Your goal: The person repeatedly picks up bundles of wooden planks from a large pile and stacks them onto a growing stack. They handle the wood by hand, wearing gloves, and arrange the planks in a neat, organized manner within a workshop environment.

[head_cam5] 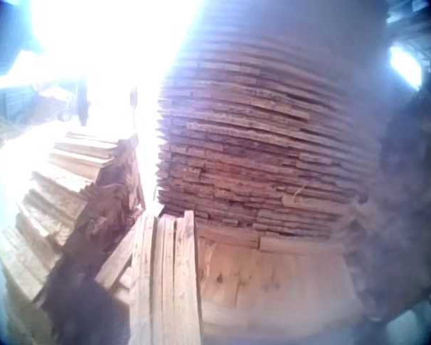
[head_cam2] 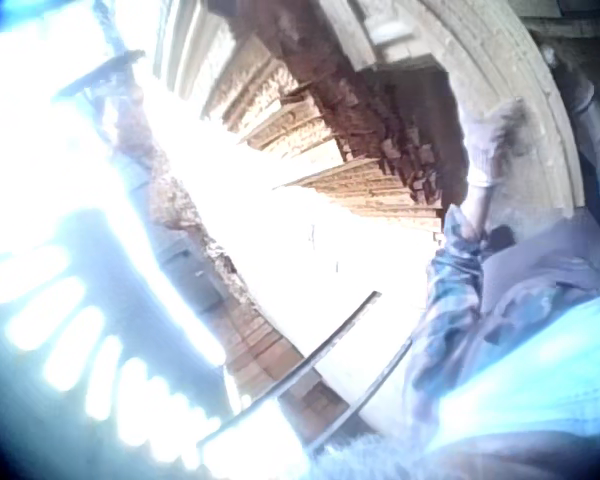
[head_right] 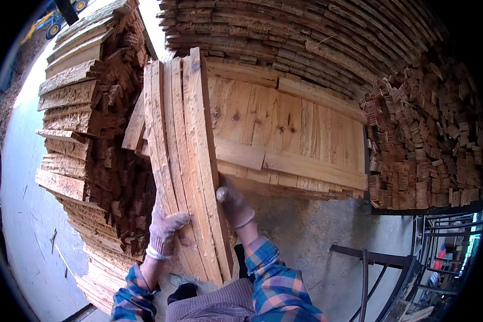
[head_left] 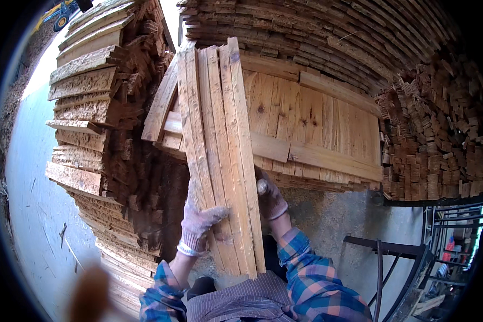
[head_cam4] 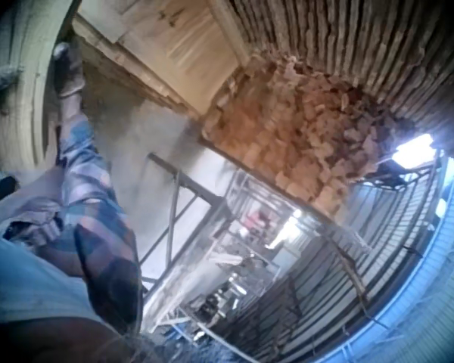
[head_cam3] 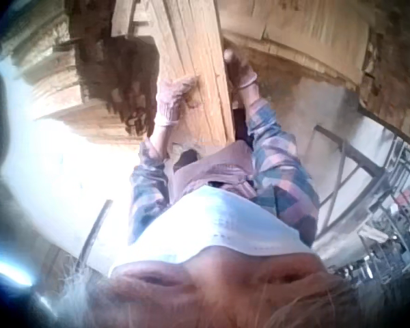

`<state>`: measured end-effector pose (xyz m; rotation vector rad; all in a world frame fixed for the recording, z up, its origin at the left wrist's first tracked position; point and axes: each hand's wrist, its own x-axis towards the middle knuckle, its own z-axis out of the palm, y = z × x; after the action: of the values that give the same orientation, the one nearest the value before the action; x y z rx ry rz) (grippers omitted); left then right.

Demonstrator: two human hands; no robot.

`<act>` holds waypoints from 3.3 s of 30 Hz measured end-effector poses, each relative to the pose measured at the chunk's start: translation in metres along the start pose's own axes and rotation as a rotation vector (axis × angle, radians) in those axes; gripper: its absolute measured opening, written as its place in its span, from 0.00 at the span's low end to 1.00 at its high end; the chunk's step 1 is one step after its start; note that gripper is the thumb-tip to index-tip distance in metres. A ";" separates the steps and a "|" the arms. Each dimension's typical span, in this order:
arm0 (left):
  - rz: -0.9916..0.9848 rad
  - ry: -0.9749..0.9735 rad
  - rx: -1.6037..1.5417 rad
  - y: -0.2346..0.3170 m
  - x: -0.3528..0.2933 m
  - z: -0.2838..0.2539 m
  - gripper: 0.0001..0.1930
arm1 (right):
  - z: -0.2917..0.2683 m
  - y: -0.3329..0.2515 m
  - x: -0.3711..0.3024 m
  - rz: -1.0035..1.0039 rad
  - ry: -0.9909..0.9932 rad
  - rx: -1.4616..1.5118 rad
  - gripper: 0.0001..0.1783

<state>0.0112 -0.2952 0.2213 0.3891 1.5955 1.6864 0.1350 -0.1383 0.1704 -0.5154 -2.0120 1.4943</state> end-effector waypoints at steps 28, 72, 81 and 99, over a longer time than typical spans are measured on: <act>0.441 0.190 1.052 0.014 0.328 -0.065 0.35 | -0.169 0.140 0.161 0.683 0.529 0.323 0.22; -0.140 0.357 1.119 0.034 0.385 -0.136 0.48 | -0.074 0.146 0.214 0.671 0.574 0.361 0.20; -0.249 0.283 1.064 0.044 0.379 -0.155 0.53 | -0.028 0.099 0.231 0.596 0.235 -0.766 0.58; 0.304 0.503 0.497 0.077 0.218 -0.092 0.38 | -0.066 0.055 0.255 -0.014 -0.131 -0.709 0.44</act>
<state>-0.2198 -0.2018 0.2178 0.4975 2.4481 1.6752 -0.0179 0.0823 0.1875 -0.6847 -2.6278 0.7793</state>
